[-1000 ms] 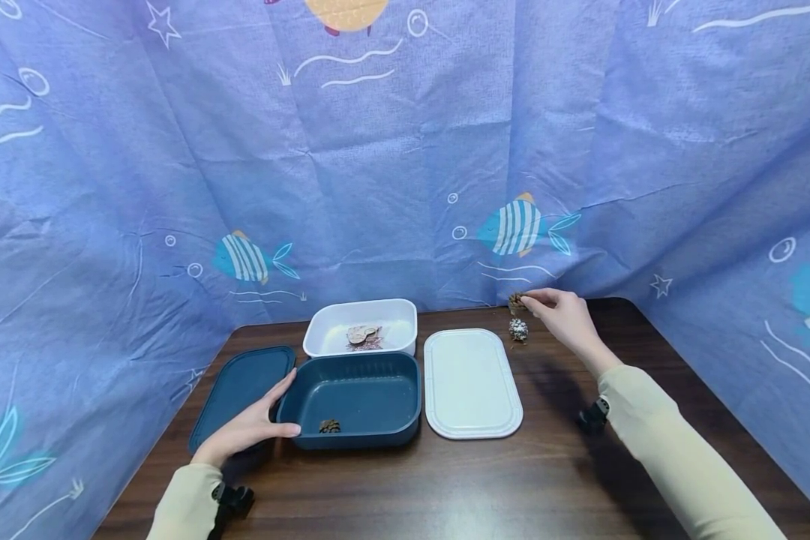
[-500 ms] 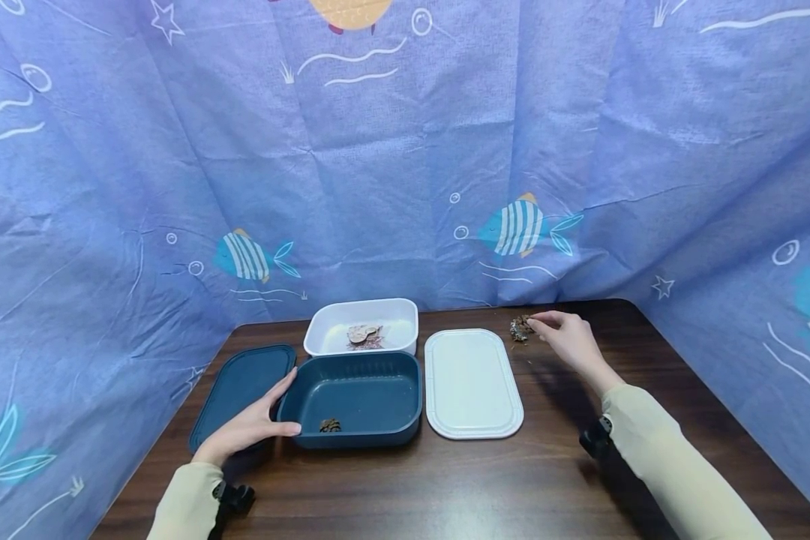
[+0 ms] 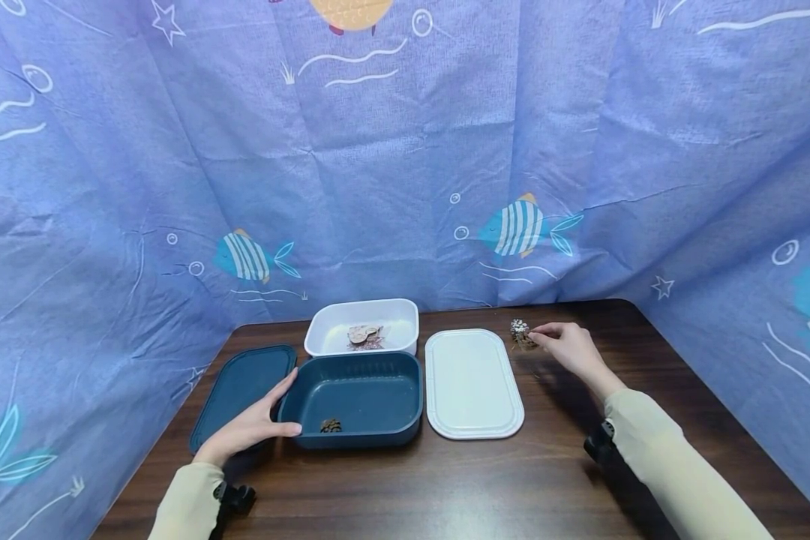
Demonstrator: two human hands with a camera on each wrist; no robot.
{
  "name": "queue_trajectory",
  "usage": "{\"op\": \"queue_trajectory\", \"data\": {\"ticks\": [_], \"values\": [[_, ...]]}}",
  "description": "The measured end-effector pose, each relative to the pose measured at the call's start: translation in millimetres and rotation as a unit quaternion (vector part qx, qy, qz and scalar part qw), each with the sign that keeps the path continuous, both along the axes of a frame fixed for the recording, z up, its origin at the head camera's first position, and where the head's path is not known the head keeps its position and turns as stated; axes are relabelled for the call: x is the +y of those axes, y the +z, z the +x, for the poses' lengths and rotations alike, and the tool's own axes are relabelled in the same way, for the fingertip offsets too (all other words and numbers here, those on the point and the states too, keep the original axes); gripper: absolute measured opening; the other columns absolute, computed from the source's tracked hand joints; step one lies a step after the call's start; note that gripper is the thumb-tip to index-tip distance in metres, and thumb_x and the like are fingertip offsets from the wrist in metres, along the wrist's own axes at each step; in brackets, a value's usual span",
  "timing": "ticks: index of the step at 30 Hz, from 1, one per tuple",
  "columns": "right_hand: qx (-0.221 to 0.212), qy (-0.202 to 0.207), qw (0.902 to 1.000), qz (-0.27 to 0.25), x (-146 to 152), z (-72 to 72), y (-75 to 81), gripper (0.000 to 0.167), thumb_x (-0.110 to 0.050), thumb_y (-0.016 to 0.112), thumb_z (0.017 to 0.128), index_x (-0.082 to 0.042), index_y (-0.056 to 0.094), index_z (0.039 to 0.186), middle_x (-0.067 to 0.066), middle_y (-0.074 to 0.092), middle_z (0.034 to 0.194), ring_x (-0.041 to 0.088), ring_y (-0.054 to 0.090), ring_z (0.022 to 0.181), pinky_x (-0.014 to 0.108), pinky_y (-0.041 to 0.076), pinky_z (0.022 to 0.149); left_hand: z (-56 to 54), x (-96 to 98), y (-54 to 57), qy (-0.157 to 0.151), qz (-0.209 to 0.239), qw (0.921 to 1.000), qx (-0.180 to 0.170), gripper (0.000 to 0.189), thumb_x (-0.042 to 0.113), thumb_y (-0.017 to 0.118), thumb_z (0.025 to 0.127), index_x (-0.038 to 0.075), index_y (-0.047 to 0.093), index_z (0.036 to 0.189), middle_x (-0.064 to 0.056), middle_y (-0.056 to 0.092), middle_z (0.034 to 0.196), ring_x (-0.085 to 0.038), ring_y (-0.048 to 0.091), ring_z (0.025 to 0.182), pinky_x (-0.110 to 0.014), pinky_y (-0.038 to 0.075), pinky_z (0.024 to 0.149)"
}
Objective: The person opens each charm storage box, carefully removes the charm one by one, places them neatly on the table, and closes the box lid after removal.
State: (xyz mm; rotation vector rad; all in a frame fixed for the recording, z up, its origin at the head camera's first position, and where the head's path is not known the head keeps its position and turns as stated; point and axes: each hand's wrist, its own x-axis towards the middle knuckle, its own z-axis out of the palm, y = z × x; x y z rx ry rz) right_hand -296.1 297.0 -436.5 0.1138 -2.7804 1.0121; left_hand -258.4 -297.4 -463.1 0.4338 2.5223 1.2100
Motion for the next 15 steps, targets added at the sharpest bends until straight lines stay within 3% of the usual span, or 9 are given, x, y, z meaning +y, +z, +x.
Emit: {"op": "queue_trajectory", "data": {"ticks": [9,15], "values": [[-0.008,0.021,0.9996,0.019,1.8,-4.8,-5.1,0.040,-0.035,0.066,0.098,0.001,0.074,0.114,0.008,0.075,0.087,0.015,0.068,0.078,0.036,0.049,0.074,0.9,0.5,-0.2,0.002,0.004,1.0000,-0.003,0.105,0.035,0.078,0.089,0.027,0.005,0.164,-0.009,-0.003,0.169,-0.039,-0.002,0.153,-0.073,0.015,0.112],[-0.024,0.028,0.9990,0.025,4.4,-6.8,-9.5,0.040,-0.034,0.066,0.098,0.002,0.075,0.113,0.008,0.075,0.086,0.015,0.068,0.075,0.034,0.050,0.070,1.0,0.7,-0.2,0.001,0.000,1.0000,0.002,0.105,0.035,0.077,0.089,0.029,0.005,0.164,-0.009,-0.002,0.169,-0.038,-0.002,0.153,-0.072,0.015,0.112]]}}
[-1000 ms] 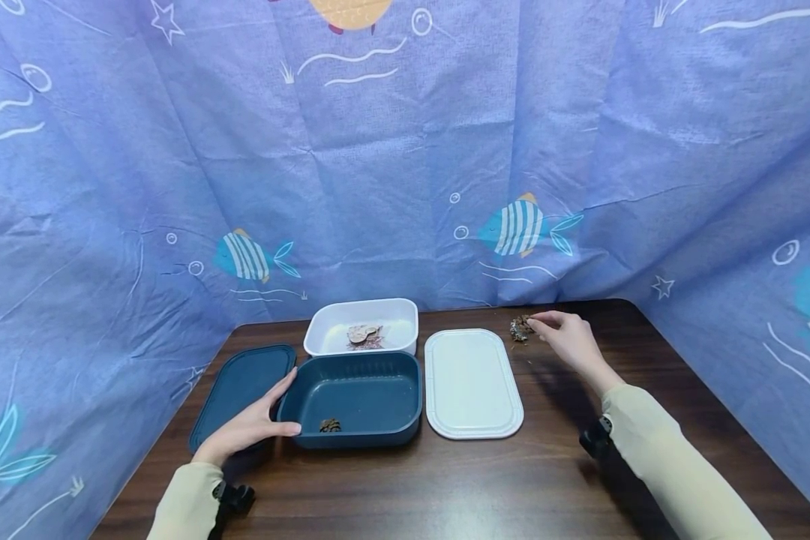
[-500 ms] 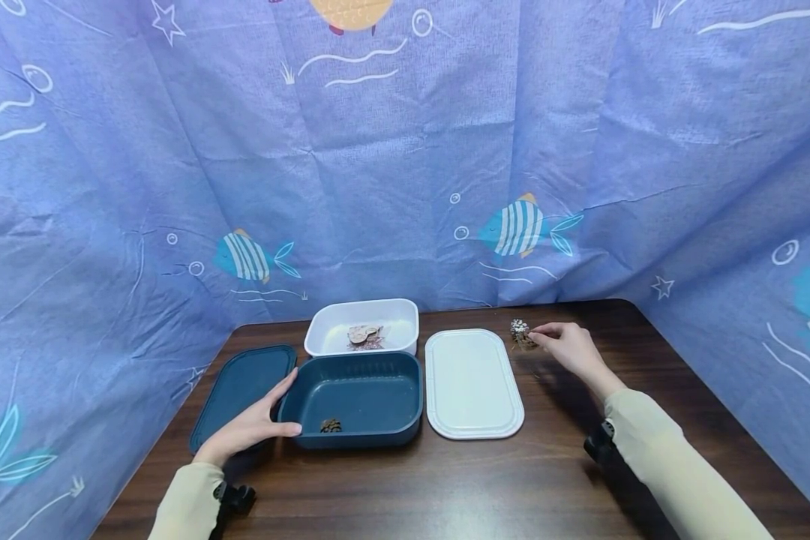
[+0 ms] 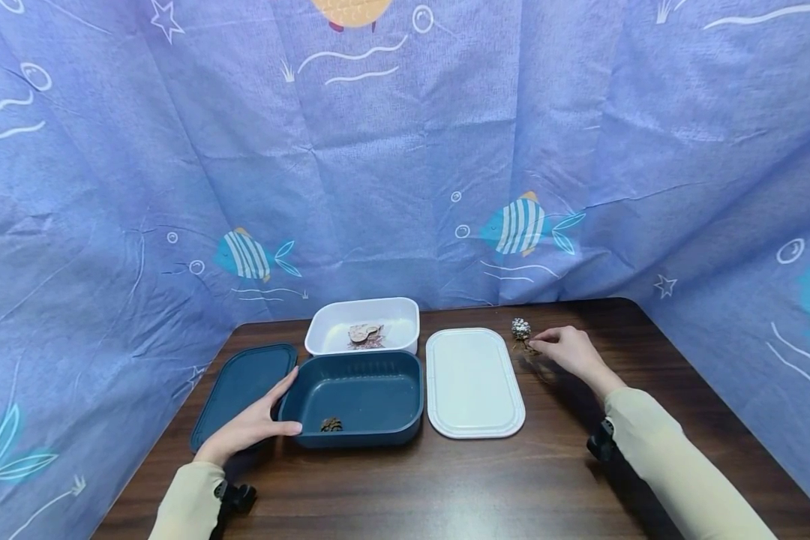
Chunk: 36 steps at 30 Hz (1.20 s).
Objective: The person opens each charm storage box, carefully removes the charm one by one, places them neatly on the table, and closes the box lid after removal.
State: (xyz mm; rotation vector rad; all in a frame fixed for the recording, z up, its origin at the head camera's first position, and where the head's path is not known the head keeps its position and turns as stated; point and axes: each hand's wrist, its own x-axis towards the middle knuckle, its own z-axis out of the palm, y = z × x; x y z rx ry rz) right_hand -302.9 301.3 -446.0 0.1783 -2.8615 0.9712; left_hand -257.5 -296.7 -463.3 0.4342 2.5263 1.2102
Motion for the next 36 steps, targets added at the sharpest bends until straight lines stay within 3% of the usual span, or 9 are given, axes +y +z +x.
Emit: {"op": "queue_trajectory", "data": {"ticks": [6,22,29,36], "values": [[-0.022,0.015,0.9996,0.005,2.1,-2.1,-2.5,0.040,-0.033,0.067,0.098,0.003,0.075,0.110,0.006,0.074,0.081,0.014,0.066,0.074,0.031,0.050,0.064,-0.6,-0.5,-0.4,-0.001,-0.001,1.0000,0.000,0.105,0.036,0.077,0.089,0.030,0.004,0.164,-0.010,-0.003,0.169,-0.040,-0.002,0.153,-0.074,0.014,0.111],[-0.041,0.038,0.9973,0.046,2.8,-7.2,-5.2,0.035,-0.026,0.067,0.096,0.005,0.075,0.110,0.002,0.073,0.079,0.013,0.063,0.073,0.034,0.049,0.068,0.6,0.4,1.1,-0.001,-0.001,1.0000,-0.004,0.106,0.036,0.077,0.089,0.027,0.003,0.164,-0.010,-0.004,0.169,-0.040,-0.003,0.153,-0.074,0.015,0.111],[-0.023,0.052,0.9961,0.067,1.9,-6.6,-6.4,0.032,-0.024,0.065,0.097,0.003,0.076,0.108,0.016,0.075,0.100,0.035,0.068,0.097,0.054,0.051,0.088,1.9,0.7,1.9,-0.001,-0.002,1.0000,-0.001,0.105,0.035,0.077,0.089,0.027,0.005,0.164,-0.010,-0.003,0.169,-0.039,-0.002,0.153,-0.073,0.016,0.111],[-0.017,0.055,0.9963,0.065,1.5,-4.1,-8.4,0.031,-0.021,0.063,0.097,0.005,0.075,0.109,0.022,0.073,0.107,0.045,0.064,0.108,0.058,0.049,0.091,2.3,1.0,3.3,-0.004,0.001,1.0000,-0.001,0.105,0.034,0.078,0.088,0.027,0.006,0.164,-0.010,-0.002,0.169,-0.040,-0.002,0.153,-0.074,0.017,0.111]]}}
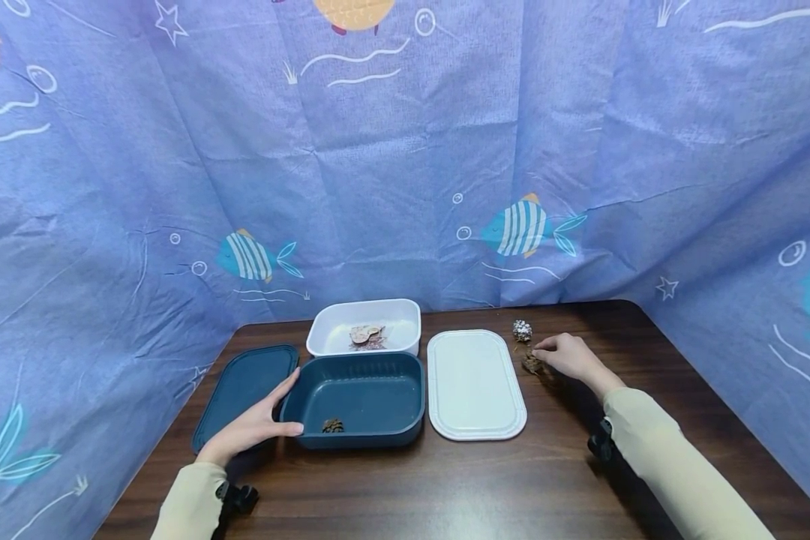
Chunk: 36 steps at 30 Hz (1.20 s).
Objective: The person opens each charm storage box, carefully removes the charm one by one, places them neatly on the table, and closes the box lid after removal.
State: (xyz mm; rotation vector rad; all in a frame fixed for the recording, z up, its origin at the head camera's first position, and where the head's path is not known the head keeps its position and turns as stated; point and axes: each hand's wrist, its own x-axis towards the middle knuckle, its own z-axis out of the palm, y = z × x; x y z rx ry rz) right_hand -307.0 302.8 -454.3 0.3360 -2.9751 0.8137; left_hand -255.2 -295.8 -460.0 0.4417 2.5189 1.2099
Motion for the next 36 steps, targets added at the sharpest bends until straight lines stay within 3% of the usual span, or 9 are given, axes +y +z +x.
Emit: {"op": "queue_trajectory", "data": {"ticks": [8,26,36], "values": [[0.008,0.000,1.0000,-0.003,2.4,3.0,-1.7,0.030,-0.020,0.065,0.097,0.006,0.075,0.109,0.023,0.072,0.107,0.047,0.063,0.109,0.058,0.049,0.091,-0.2,-1.5,-4.7,0.001,-0.002,1.0000,-0.004,0.105,0.036,0.077,0.089,0.026,0.004,0.164,-0.010,-0.003,0.169,-0.040,-0.002,0.153,-0.073,0.016,0.111],[0.019,-0.014,0.9996,-0.014,1.7,-0.5,5.3,0.031,-0.022,0.064,0.098,0.004,0.074,0.112,0.023,0.072,0.109,0.047,0.061,0.113,0.060,0.047,0.094,-2.1,-1.3,0.3,0.000,-0.001,1.0000,0.004,0.106,0.035,0.079,0.087,0.028,0.005,0.164,-0.010,-0.003,0.169,-0.040,-0.003,0.153,-0.074,0.016,0.111],[0.019,-0.002,0.9995,-0.025,-2.8,-5.0,21.2,0.034,-0.023,0.062,0.100,0.006,0.073,0.114,0.022,0.072,0.111,0.042,0.063,0.110,0.056,0.048,0.094,-2.8,-2.5,-3.6,-0.005,-0.001,1.0000,0.003,0.105,0.036,0.077,0.089,0.028,0.004,0.164,-0.010,-0.004,0.169,-0.040,-0.003,0.153,-0.073,0.017,0.111]]}}
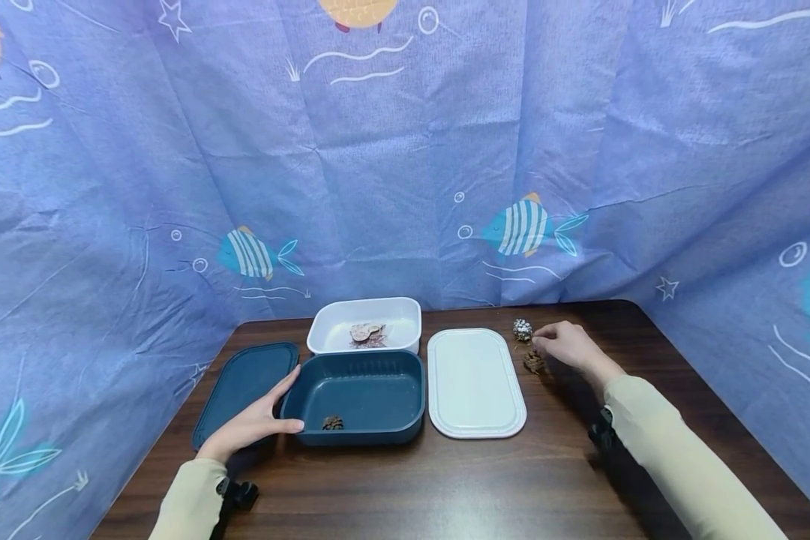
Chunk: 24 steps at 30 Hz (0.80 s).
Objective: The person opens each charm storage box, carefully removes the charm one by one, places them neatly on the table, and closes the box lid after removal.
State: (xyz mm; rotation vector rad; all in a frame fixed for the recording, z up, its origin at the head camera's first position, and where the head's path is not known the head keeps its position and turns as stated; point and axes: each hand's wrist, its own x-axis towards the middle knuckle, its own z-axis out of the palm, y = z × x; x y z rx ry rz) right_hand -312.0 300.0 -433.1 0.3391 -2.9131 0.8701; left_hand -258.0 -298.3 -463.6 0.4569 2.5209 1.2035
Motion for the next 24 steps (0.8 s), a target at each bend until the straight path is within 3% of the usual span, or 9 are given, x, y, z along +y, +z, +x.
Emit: {"op": "queue_trajectory", "data": {"ticks": [5,11,24], "values": [[0.014,0.006,0.9998,0.011,-3.9,-8.7,12.9,0.034,-0.022,0.061,0.100,0.005,0.072,0.117,0.023,0.070,0.115,0.046,0.061,0.114,0.059,0.047,0.095,0.1,-0.5,-0.6,0.003,0.004,1.0000,-0.007,0.105,0.036,0.077,0.089,0.028,0.003,0.164,-0.009,-0.005,0.169,-0.038,-0.004,0.153,-0.073,0.015,0.112],[0.015,0.013,0.9997,0.015,-14.2,-21.0,25.2,0.034,-0.022,0.061,0.100,0.004,0.071,0.120,0.021,0.072,0.114,0.042,0.064,0.110,0.056,0.049,0.093,0.1,-1.0,0.5,0.002,0.005,1.0000,-0.003,0.105,0.036,0.077,0.089,0.029,0.003,0.164,-0.010,-0.004,0.169,-0.039,-0.004,0.153,-0.073,0.015,0.112],[0.001,0.040,0.9992,0.006,-56.8,-44.6,50.7,0.038,-0.025,0.058,0.103,0.003,0.068,0.126,0.023,0.068,0.122,0.041,0.064,0.111,0.054,0.050,0.091,-0.8,-1.3,-0.6,-0.002,0.010,0.9999,-0.004,0.106,0.036,0.077,0.089,0.029,0.002,0.164,-0.008,-0.005,0.169,-0.038,-0.004,0.153,-0.072,0.015,0.112]]}}
